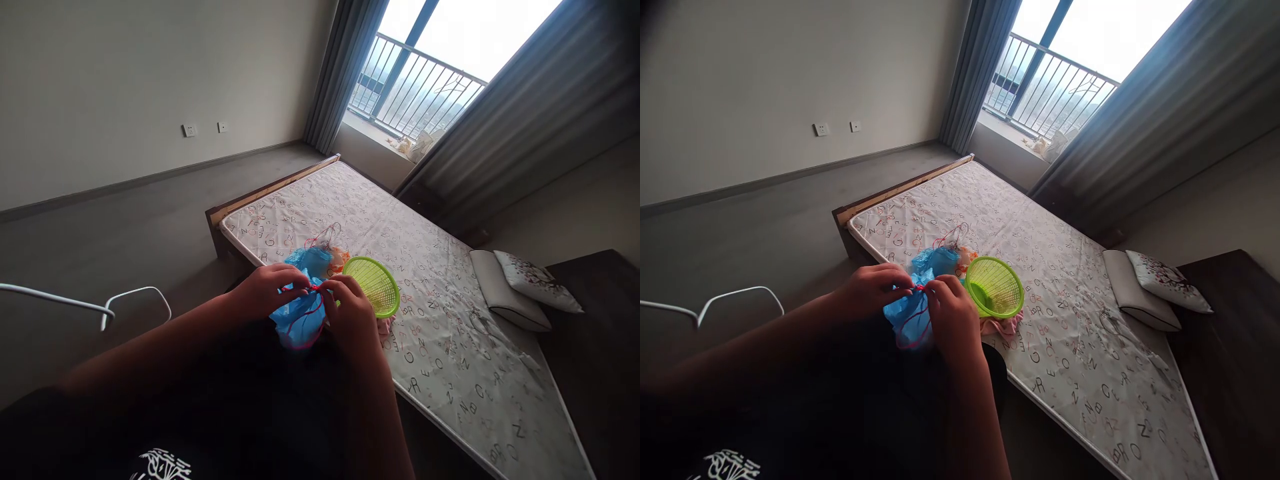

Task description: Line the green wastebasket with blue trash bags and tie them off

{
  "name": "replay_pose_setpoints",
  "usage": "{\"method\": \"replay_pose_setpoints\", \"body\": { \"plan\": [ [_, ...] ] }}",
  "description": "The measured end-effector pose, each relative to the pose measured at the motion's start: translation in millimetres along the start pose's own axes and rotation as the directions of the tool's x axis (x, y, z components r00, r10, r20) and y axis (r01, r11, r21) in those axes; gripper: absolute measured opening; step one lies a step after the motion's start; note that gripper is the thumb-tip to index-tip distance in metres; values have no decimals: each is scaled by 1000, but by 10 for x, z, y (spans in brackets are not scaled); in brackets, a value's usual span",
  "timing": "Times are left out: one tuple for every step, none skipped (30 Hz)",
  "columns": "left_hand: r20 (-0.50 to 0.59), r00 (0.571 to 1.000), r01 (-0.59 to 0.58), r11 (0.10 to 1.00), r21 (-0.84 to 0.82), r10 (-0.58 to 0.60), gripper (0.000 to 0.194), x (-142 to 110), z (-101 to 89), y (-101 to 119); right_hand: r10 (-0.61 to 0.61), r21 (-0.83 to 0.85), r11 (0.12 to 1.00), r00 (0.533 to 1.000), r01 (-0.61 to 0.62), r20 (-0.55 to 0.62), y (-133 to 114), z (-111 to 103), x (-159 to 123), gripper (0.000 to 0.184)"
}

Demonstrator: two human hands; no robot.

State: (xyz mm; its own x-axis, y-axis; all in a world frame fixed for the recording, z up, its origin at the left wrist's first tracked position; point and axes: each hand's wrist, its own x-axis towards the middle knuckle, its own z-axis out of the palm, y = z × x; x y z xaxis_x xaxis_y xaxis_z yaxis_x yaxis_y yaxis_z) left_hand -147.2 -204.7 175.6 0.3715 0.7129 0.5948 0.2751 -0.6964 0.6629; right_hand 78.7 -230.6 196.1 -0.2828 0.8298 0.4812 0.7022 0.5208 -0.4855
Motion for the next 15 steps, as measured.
{"method": "replay_pose_setpoints", "body": {
  "plan": [
    [5,1000,-21,1000,6,21,13,2,-6,-1,7,0,1000,1000,-7,-6,10,10,-3,18],
    [17,999,-32,999,11,32,14,3,-12,0,10,2,1000,1000,-10,-14,17,19,-7,18],
    [30,999,-35,999,17,35,14,4,-19,2,17,3,1000,1000,-17,-22,22,26,-11,18],
    [43,999,-30,999,25,29,15,6,-26,4,28,2,1000,999,-27,-33,24,29,-15,18],
    [56,998,-17,999,34,15,16,9,-35,6,42,1,999,998,-42,-46,24,28,-18,18],
    [71,997,-2,999,43,-1,18,14,-46,5,62,1,998,996,-62,-59,23,25,-21,18],
    [93,996,13,999,47,-17,19,20,-57,2,84,2,996,994,-84,-72,23,23,-22,19],
    [123,992,24,999,44,-29,21,29,-71,-3,106,5,994,990,-106,-88,25,25,-23,19],
    [163,986,30,999,35,-36,23,40,-87,-10,125,8,992,987,-124,-101,29,34,-24,19],
    [202,979,33,999,23,-37,26,53,-105,-16,142,9,990,984,-142,-112,38,52,-26,19],
    [233,972,35,999,12,-36,28,67,-125,-21,159,7,987,980,-159,-119,50,78,-28,20],
    [254,966,40,999,5,-40,31,81,-145,-22,174,1,984,977,-175,-121,64,113,-30,20],
    [263,964,48,999,6,-48,33,94,-166,-18,188,-8,982,974,-190,-125,79,152,-34,21],
    [268,962,58,998,14,-59,35,106,-185,-7,198,-18,979,971,-202,-130,92,191,-38,22],
    [274,959,68,997,23,-72,36,114,-201,8,200,-25,978,970,-206,-138,102,227,-42,22]
  ]
}}
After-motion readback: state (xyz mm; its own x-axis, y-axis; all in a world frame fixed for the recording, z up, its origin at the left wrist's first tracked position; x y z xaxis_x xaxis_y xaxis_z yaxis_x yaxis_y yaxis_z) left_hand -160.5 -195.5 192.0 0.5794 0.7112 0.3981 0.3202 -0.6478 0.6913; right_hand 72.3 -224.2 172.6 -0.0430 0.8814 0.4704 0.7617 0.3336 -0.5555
